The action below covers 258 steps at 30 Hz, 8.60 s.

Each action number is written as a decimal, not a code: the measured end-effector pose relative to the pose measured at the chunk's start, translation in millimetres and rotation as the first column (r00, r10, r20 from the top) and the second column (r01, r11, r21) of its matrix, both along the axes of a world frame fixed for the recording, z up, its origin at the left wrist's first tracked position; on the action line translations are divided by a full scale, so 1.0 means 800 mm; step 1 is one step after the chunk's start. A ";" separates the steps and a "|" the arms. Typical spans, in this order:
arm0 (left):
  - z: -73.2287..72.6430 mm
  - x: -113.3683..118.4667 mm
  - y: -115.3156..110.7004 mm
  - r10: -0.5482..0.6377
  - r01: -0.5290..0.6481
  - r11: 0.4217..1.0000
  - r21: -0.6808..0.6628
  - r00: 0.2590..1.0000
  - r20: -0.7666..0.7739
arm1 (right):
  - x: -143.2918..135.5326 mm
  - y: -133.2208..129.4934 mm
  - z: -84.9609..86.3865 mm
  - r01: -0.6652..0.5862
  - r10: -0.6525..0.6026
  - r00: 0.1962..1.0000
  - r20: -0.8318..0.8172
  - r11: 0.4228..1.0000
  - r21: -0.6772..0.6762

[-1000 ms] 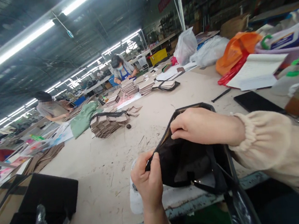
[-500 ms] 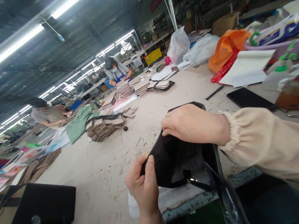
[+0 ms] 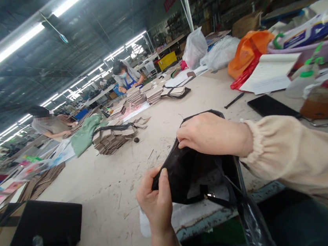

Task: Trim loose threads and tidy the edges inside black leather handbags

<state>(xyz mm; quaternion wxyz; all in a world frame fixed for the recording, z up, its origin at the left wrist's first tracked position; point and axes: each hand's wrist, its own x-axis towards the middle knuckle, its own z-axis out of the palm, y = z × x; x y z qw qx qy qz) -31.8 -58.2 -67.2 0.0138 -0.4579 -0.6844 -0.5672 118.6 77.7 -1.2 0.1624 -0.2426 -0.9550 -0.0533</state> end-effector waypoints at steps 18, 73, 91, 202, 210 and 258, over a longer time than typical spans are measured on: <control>-0.016 -0.028 -0.005 -0.096 0.099 0.994 -0.049 0.993 0.062 | 0.000 0.004 -0.006 0.010 -0.011 1.000 -0.024 1.000 -0.018; -0.002 -0.013 0.005 -0.130 0.143 0.988 -0.060 0.975 0.179 | -0.012 0.000 0.005 0.065 -0.065 0.998 0.009 0.998 -0.002; -0.005 -0.010 -0.002 -0.247 0.247 0.968 -0.044 0.969 0.021 | 0.004 0.009 0.002 -0.058 0.062 0.997 0.048 0.995 -0.080; 0.089 0.018 -0.009 -0.592 0.122 0.622 -0.774 0.719 -0.363 | 0.031 -0.040 -0.001 0.007 -0.003 0.991 -0.134 1.000 0.029; 0.080 0.018 0.001 -0.421 0.000 0.694 -0.720 0.811 -0.406 | 0.037 -0.035 0.000 0.028 -0.031 0.988 -0.148 0.999 -0.024; 0.078 0.017 0.012 -0.525 0.042 0.622 -0.782 0.764 -0.376 | 0.052 -0.021 -0.005 -0.108 0.106 0.985 -0.135 0.994 -0.012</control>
